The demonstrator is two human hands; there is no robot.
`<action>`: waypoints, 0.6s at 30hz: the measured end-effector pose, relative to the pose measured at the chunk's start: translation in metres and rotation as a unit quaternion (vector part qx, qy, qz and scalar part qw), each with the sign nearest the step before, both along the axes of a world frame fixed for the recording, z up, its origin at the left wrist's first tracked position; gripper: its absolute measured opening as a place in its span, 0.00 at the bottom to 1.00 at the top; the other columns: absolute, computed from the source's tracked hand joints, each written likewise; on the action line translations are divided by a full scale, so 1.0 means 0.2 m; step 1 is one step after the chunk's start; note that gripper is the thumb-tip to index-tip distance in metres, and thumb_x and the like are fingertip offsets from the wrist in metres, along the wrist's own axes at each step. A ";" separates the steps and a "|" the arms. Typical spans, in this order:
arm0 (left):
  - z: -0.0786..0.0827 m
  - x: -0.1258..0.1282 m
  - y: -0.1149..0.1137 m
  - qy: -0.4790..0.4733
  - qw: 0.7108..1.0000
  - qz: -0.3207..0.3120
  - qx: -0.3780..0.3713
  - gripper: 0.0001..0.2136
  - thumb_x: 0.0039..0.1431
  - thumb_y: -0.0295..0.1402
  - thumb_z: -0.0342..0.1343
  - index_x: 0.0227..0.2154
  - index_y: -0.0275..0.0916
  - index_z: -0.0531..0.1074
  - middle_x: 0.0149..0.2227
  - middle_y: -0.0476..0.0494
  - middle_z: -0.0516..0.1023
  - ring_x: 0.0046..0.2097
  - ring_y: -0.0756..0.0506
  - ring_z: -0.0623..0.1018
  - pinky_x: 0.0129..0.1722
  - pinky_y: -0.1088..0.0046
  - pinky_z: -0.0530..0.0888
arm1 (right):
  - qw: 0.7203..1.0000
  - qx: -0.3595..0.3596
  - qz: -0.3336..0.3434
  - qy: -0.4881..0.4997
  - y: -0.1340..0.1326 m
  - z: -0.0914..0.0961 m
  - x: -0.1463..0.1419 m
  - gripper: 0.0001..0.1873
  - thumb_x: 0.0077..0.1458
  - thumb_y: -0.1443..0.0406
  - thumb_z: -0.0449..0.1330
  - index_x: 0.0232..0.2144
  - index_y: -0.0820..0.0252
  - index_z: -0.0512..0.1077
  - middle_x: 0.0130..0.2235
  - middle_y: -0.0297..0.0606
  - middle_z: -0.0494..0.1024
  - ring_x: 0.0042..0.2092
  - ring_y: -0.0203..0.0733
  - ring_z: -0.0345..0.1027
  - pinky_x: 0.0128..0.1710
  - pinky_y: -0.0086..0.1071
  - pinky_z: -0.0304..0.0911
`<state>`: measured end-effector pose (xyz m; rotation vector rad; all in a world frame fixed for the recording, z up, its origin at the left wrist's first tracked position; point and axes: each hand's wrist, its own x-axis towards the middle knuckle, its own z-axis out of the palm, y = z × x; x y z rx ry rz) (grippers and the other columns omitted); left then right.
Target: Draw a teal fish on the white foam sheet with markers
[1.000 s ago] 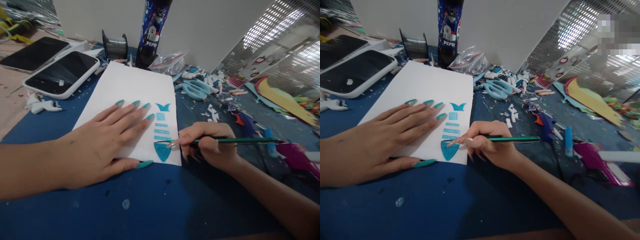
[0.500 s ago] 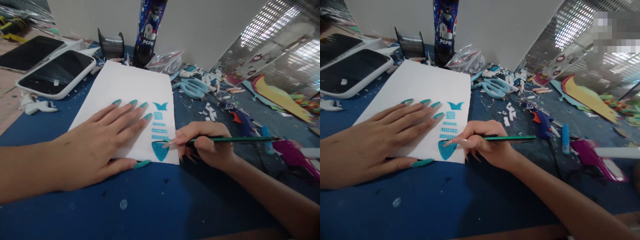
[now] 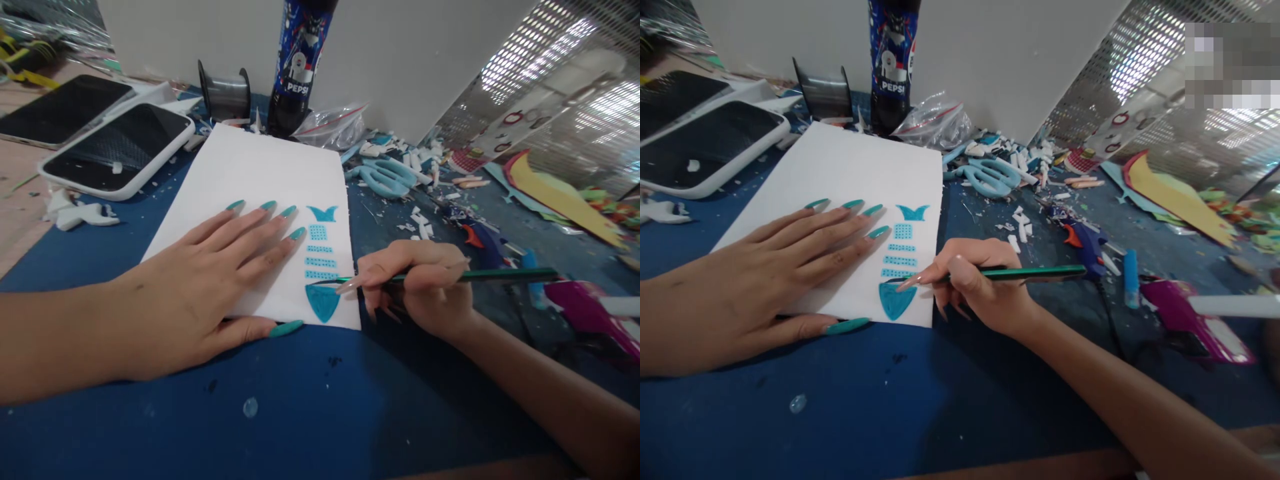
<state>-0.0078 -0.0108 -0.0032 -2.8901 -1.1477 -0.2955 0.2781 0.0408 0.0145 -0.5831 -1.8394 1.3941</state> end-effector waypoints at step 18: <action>-0.03 0.01 0.00 -0.017 1.000 0.006 0.019 0.31 0.73 0.52 0.37 0.72 0.43 0.46 0.74 0.40 0.50 0.74 0.33 0.52 0.72 0.54 0.47 | 0.999 -0.029 -0.001 -0.032 0.00 0.01 -0.01 0.17 0.59 0.49 0.65 0.29 0.54 0.82 0.19 0.34 0.76 0.17 0.34 0.66 0.11 0.25 0.55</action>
